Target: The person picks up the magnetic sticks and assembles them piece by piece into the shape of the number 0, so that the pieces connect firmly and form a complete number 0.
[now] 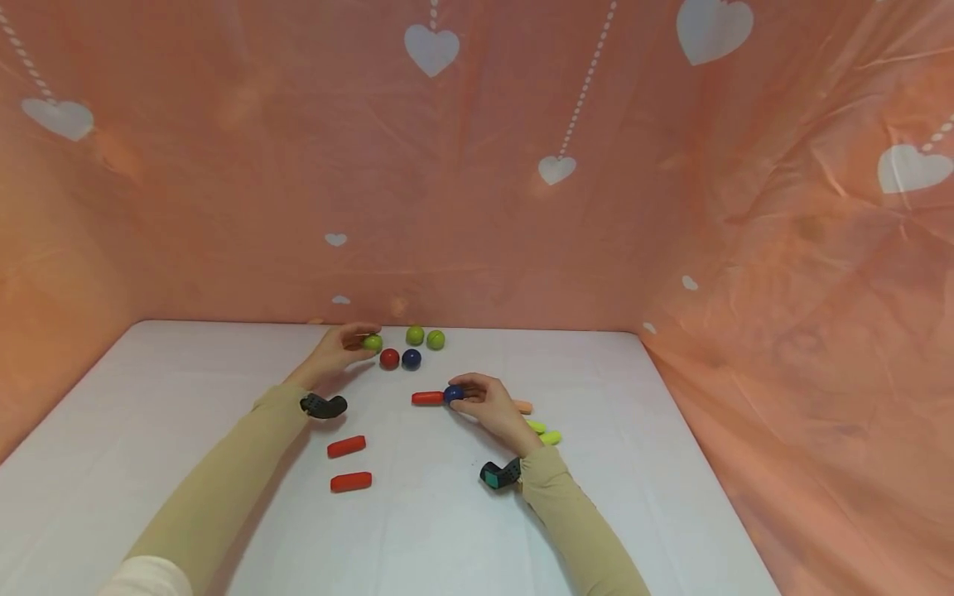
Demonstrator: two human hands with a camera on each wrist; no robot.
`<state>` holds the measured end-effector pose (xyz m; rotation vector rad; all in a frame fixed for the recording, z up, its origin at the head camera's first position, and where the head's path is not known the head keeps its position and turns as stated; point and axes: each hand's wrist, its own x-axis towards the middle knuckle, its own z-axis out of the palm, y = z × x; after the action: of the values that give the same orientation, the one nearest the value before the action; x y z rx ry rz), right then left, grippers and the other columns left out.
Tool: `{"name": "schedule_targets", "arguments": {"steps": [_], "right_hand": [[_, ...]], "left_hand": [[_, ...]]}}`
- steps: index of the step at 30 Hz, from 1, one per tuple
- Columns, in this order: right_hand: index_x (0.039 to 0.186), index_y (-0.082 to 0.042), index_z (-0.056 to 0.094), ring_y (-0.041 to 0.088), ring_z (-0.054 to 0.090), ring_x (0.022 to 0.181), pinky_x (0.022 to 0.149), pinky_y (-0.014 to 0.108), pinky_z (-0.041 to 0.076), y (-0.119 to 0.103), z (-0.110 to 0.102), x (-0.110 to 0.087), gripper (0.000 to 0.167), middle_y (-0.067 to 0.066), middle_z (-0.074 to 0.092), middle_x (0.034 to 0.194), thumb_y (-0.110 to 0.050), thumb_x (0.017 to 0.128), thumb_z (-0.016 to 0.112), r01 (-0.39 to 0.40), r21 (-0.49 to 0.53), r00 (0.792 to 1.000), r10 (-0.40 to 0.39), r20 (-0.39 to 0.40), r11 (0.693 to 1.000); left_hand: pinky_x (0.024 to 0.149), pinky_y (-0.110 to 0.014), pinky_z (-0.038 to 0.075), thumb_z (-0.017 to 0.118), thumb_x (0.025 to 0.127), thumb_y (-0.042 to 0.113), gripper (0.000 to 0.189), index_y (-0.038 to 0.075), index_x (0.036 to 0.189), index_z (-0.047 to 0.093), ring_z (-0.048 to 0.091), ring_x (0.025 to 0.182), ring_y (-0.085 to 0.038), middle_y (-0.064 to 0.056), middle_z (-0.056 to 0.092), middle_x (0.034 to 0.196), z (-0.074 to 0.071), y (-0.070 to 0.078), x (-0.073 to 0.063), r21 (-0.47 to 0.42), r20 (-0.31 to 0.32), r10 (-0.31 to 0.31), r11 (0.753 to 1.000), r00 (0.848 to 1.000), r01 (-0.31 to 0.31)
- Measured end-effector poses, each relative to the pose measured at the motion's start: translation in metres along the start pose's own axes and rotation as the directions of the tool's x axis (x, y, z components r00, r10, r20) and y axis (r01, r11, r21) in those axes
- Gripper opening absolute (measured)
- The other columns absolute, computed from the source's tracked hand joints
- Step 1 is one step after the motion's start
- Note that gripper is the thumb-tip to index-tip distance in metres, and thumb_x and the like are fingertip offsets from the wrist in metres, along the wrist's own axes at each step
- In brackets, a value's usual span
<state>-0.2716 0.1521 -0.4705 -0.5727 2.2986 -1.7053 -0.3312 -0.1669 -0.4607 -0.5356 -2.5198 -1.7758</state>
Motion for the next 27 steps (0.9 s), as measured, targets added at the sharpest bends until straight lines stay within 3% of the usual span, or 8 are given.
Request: {"name": "schedule_targets", "arguments": {"steps": [5, 12, 20, 21, 27], "right_hand": [[0.123, -0.003, 0.061, 0.021, 0.062, 0.103, 0.085, 0.025, 0.051, 0.0, 0.001, 0.0, 0.037, 0.011, 0.062, 0.118, -0.007, 0.087, 0.07, -0.016, -0.01, 1.0, 0.016, -0.007, 1.0], [0.123, -0.002, 0.06, 0.023, 0.061, 0.106, 0.09, 0.027, 0.05, 0.0, 0.0, -0.001, 0.037, 0.013, 0.062, 0.117, -0.003, 0.087, 0.069, -0.025, 0.019, 1.0, 0.026, -0.013, 0.999], [0.125, -0.002, 0.058, 0.023, 0.06, 0.107, 0.092, 0.029, 0.049, -0.001, -0.001, -0.002, 0.039, 0.013, 0.061, 0.119, -0.004, 0.088, 0.068, -0.043, 0.025, 0.999, 0.044, -0.016, 0.999], [0.126, -0.002, 0.058, 0.023, 0.06, 0.107, 0.092, 0.029, 0.048, -0.001, -0.001, -0.002, 0.04, 0.014, 0.061, 0.12, -0.005, 0.088, 0.068, -0.044, 0.023, 0.999, 0.045, -0.016, 0.999], [0.128, 0.002, 0.055, 0.026, 0.059, 0.109, 0.092, 0.029, 0.048, 0.002, -0.001, 0.0, 0.042, 0.016, 0.059, 0.121, -0.005, 0.089, 0.067, -0.035, 0.03, 0.999, 0.035, -0.006, 0.999]], "left_hand": [[0.102, -0.046, 0.04, 0.065, 0.088, -0.005, 0.037, -0.003, 0.124, 0.058, 0.05, 0.114, -0.034, -0.02, 0.056, 0.124, 0.0, 0.002, 0.0, 0.028, -0.012, -0.079, 0.996, 0.997, 0.079], [0.098, -0.045, 0.043, 0.066, 0.086, -0.004, 0.031, -0.006, 0.117, 0.061, 0.055, 0.108, -0.034, -0.021, 0.059, 0.119, -0.005, -0.001, -0.006, 0.06, -0.054, -0.047, 0.997, 0.997, 0.051], [0.097, -0.046, 0.042, 0.067, 0.087, 0.0, 0.032, -0.006, 0.118, 0.06, 0.056, 0.107, -0.036, -0.022, 0.059, 0.12, -0.02, 0.01, -0.029, 0.085, -0.045, -0.07, 0.994, 0.997, 0.074], [0.097, -0.046, 0.043, 0.067, 0.087, 0.001, 0.032, -0.005, 0.118, 0.06, 0.056, 0.107, -0.036, -0.021, 0.059, 0.12, -0.022, 0.006, -0.03, 0.099, -0.04, -0.068, 0.993, 0.997, 0.072], [0.098, -0.043, 0.043, 0.067, 0.089, 0.009, 0.036, -0.002, 0.122, 0.059, 0.055, 0.108, -0.03, -0.016, 0.058, 0.122, -0.021, 0.01, -0.045, 0.009, -0.005, -0.174, 0.985, 0.985, 0.174]]}}
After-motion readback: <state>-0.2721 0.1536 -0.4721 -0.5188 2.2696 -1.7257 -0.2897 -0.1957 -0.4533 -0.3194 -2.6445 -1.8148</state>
